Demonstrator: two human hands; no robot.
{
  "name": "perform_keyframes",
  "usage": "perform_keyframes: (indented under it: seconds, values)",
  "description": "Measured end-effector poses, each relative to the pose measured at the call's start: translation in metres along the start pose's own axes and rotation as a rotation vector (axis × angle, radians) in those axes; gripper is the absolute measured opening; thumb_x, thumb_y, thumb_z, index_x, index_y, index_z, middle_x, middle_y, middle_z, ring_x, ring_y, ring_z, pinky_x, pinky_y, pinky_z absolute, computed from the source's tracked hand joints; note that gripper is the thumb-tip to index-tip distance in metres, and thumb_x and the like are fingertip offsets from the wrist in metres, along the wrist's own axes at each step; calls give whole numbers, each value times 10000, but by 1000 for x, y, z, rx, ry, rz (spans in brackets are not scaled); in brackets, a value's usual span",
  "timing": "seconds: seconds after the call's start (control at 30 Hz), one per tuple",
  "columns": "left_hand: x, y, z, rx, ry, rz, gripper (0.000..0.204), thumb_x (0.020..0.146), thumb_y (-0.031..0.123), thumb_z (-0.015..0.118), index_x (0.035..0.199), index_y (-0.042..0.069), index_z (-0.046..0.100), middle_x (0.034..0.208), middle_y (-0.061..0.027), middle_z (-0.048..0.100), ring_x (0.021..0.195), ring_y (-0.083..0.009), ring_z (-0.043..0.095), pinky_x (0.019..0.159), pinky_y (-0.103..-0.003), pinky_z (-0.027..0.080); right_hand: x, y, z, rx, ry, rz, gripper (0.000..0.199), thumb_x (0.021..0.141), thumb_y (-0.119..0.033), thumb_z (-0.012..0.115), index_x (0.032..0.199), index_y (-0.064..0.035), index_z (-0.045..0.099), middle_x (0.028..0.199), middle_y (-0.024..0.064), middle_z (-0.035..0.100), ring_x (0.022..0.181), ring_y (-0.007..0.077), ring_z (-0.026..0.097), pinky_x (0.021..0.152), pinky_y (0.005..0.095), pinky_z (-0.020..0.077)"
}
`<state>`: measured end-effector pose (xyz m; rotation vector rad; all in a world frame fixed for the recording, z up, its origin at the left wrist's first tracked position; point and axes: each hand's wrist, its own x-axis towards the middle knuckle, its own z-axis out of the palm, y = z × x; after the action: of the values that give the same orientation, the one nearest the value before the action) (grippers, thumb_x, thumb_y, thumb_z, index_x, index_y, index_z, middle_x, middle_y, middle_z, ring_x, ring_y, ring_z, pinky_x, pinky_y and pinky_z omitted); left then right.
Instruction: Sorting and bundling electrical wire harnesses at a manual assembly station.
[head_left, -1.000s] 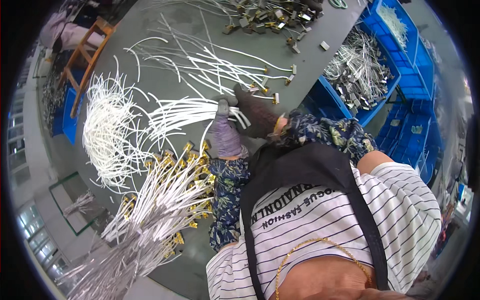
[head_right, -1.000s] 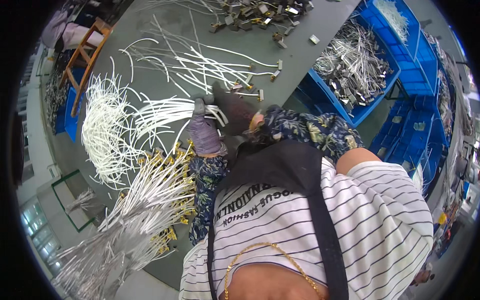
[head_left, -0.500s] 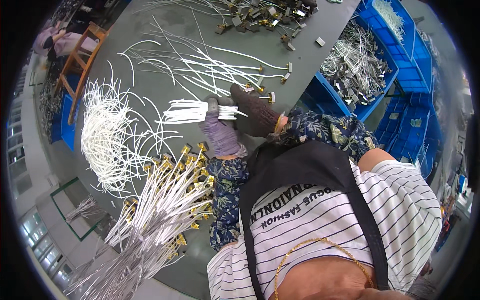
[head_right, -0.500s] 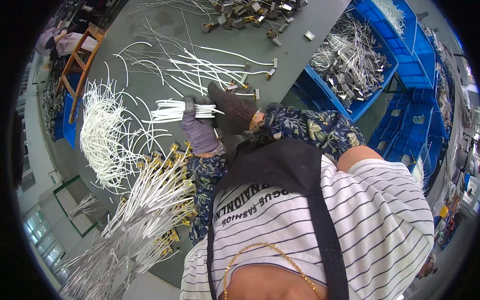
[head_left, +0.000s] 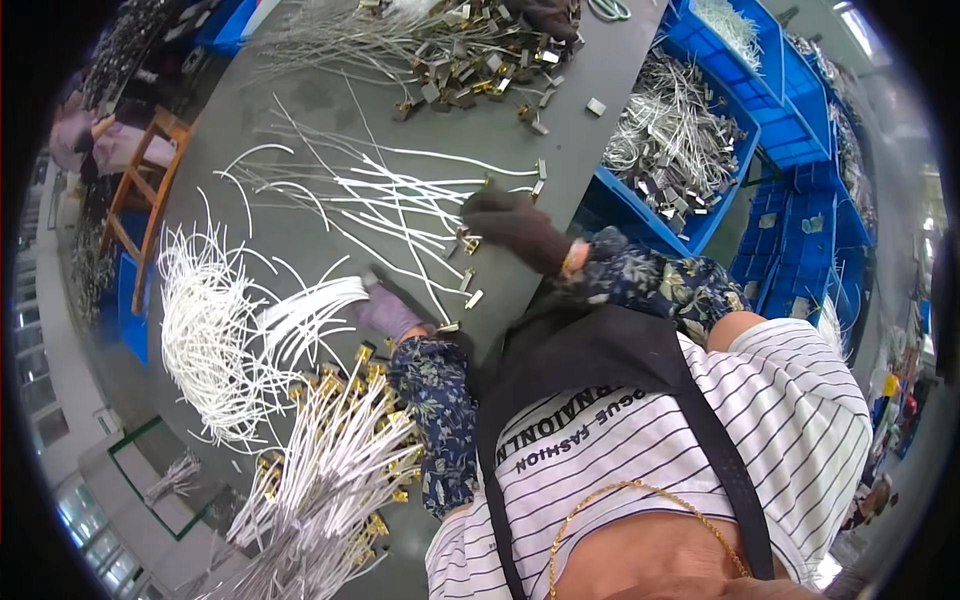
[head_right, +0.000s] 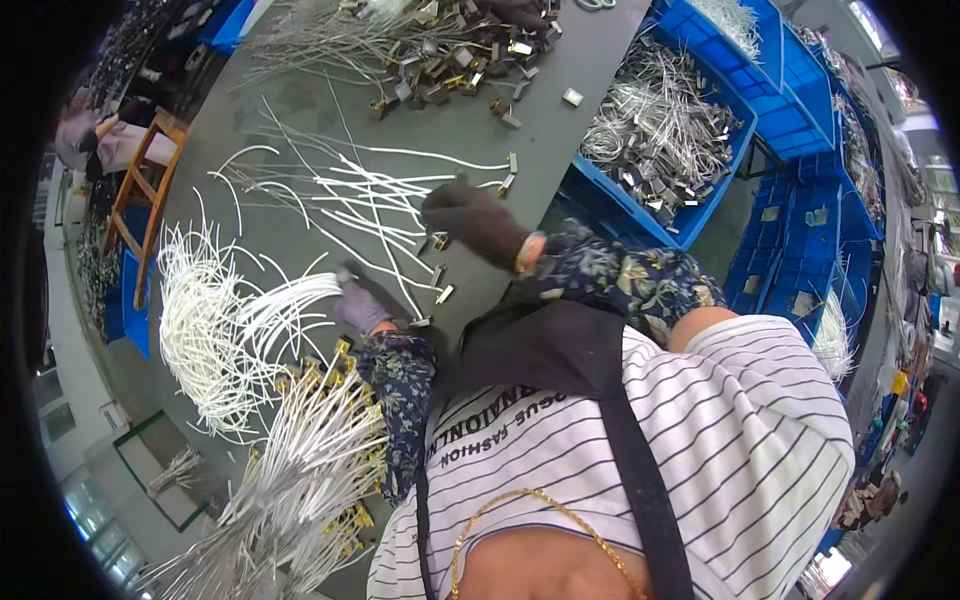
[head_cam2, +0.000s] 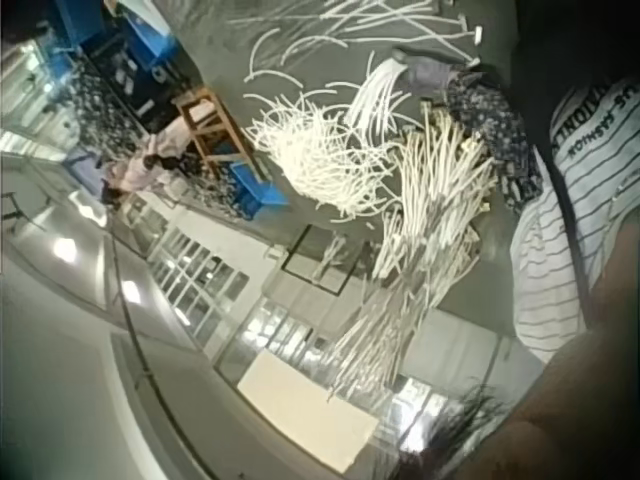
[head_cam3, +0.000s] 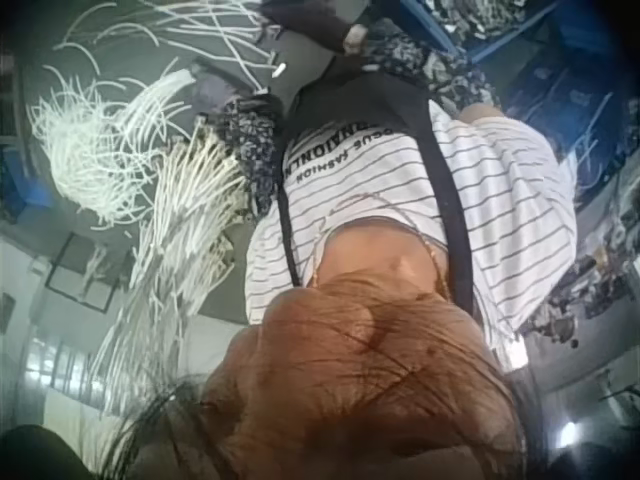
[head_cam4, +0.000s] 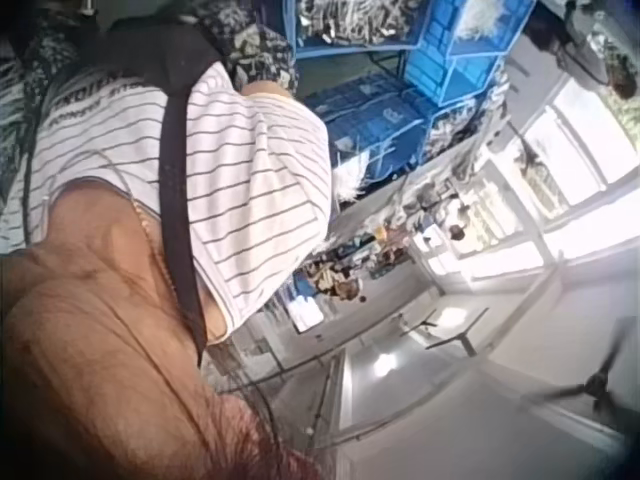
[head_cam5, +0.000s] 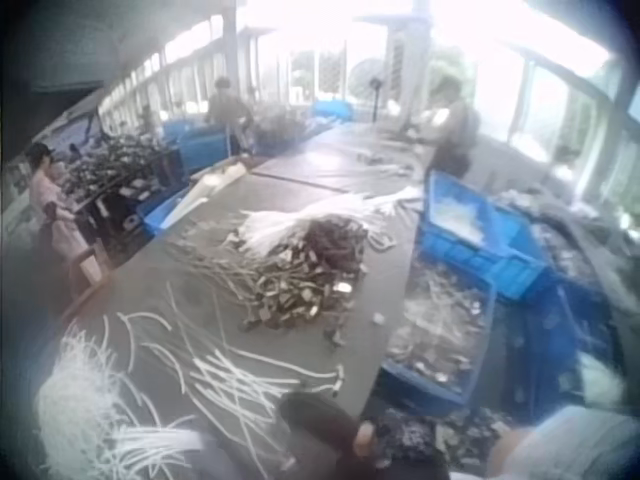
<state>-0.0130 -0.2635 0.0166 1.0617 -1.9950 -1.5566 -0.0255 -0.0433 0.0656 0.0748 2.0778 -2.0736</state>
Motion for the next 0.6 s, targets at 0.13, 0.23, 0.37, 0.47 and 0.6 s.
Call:
perform_keyframes:
  seconds: [0.13,0.23,0.37,0.47,0.6]
  values:
    - [24,-28,-3,174,71,-57,437,908,296,678,1109,-89,625,938,-164,677,814,-303,628,763,-394,519,15,-8,-82,-211,242,48,333,833,-289,709,1040,-30,679,943,143,667,885,241,642,830,346,513]
    - [40,-14,-11,-401,-14,-79,269,958,202,582,960,-67,585,802,-150,630,664,-248,616,563,-341,511,43,-5,-112,-753,381,-213,387,838,-295,683,1123,-36,642,1005,165,655,952,319,643,863,385,511]
    - [20,28,-9,-417,-13,-165,241,961,268,620,932,29,611,741,-50,605,602,-131,581,509,-238,472,66,22,-129,-957,163,-97,392,840,-291,662,1151,-56,624,1027,171,646,972,349,638,863,411,509]
    - [-33,59,4,-314,-80,-199,273,956,332,640,936,60,612,721,-3,584,567,-87,532,469,-214,410,58,43,-161,-754,102,-186,321,840,-245,661,1121,-91,641,1014,141,650,939,336,650,811,409,519]
    - [-116,76,39,-301,-300,-282,358,926,371,679,1053,42,616,749,-23,612,588,-104,563,470,-198,380,12,46,-225,-659,81,-576,235,817,-132,681,1036,-51,665,813,104,631,682,228,618,588,338,499]
